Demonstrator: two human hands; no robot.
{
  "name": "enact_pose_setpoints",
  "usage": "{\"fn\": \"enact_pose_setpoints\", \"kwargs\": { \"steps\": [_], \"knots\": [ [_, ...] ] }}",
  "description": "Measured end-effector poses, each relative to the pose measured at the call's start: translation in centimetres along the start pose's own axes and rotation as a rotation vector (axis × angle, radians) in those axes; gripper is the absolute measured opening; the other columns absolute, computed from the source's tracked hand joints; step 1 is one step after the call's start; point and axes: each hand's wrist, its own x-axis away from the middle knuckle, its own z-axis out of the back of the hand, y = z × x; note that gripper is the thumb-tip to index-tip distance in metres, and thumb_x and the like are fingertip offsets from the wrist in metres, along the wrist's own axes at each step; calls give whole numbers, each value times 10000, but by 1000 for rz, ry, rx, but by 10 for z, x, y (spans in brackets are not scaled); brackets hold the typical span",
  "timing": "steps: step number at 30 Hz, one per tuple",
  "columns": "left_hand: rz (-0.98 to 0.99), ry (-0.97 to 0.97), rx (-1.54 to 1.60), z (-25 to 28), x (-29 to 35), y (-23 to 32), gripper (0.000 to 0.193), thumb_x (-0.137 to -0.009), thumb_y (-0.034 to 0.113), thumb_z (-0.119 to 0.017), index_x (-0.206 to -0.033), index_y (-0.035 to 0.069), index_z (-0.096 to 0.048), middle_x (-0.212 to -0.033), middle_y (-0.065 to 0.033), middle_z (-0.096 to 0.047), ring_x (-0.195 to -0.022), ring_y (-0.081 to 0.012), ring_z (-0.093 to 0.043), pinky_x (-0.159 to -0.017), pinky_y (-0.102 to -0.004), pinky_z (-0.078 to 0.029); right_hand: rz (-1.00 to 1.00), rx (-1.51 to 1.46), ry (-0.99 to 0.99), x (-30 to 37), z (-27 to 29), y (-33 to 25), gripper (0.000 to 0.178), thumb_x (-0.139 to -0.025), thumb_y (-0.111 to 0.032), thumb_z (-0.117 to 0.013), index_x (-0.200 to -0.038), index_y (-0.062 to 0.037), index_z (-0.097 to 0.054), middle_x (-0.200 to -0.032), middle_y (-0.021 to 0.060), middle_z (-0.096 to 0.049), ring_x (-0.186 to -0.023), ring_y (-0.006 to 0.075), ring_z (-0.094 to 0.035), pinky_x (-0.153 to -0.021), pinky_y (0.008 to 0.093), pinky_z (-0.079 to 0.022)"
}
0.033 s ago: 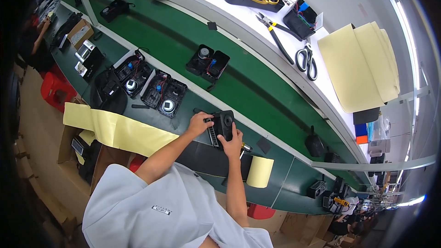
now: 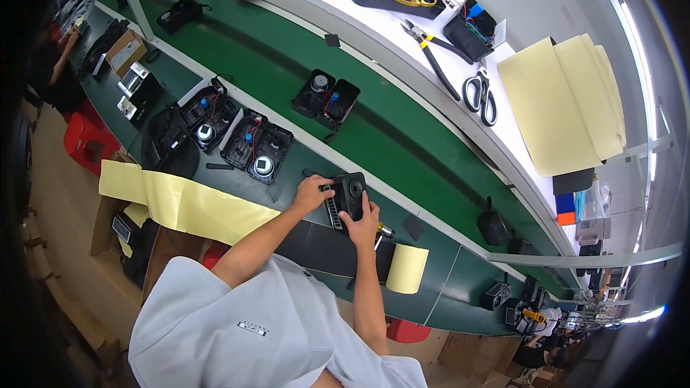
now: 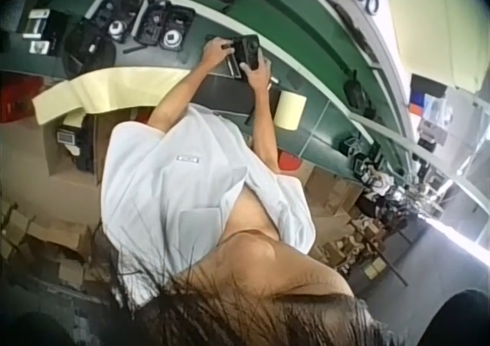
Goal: Assembling components of small electronic devices at a workbench.
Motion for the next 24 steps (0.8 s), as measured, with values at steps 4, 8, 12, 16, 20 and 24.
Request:
{"fn": "enact_pose_setpoints", "kwargs": {
  "steps": [4, 8, 12, 16, 20, 24],
  "knots": [
    [30, 2, -22, -1, -1, -1, 381, -743, 283, -810, -1088, 133, -749, -1172, -66, -659, -1131, -293, -587, -975, -437, -446, 64, 176, 30, 2, -7, -4, 992, -654, -502, -850, -1493, -181, -429, -1303, 254, -488, -1137, 405, -563, -944, 454, -482],
    [36, 6, -46, -2, -2, -3, 412, -738, 291, -812, -1098, 104, -739, -1193, -69, -652, -1133, -300, -586, -973, -436, -447, 77, 282, 60, 2, -12, -6, 1006, -640, -530, -845, -1492, -195, -427, -1321, 265, -480, -1143, 426, -556, -939, 482, -478],
    [27, 25, -56, -2, 0, -3, 422, -738, 290, -810, -1102, 92, -733, -1198, -75, -649, -1129, -307, -588, -973, -427, -453, 82, 286, 78, 2, -15, -5, 1019, -637, -530, -846, -1500, -204, -414, -1320, 265, -479, -1137, 430, -555, -936, 496, -471],
    [11, 26, -14, -1, 3, -1, 423, -741, 274, -807, -1099, 66, -724, -1189, -90, -647, -1129, -311, -587, -978, -419, -455, 43, 277, 72, 3, -17, -9, 1024, -641, -526, -844, -1507, -210, -399, -1337, 273, -460, -1171, 435, -522, -954, 511, -441],
    [-22, 85, 72, -6, 5, -7, 520, -727, 213, -814, -1191, 38, -658, -1141, -113, -657, -1105, -316, -596, -969, -411, -462, 41, 356, 42, 4, -17, -19, 1022, -652, -529, -838, -1514, -216, -387, -1356, 282, -443, -1198, 441, -494, -965, 526, -415],
    [-1, 99, 203, -9, 6, -5, 583, -705, 156, -824, -1228, 24, -603, -1091, -124, -667, -1068, -316, -613, -944, -406, -476, 30, 401, 31, 4, -14, -26, 1019, -657, -536, -833, -1514, -213, -386, -1360, 283, -440, -1187, 443, -500, -964, 529, -416]
  ]
}}
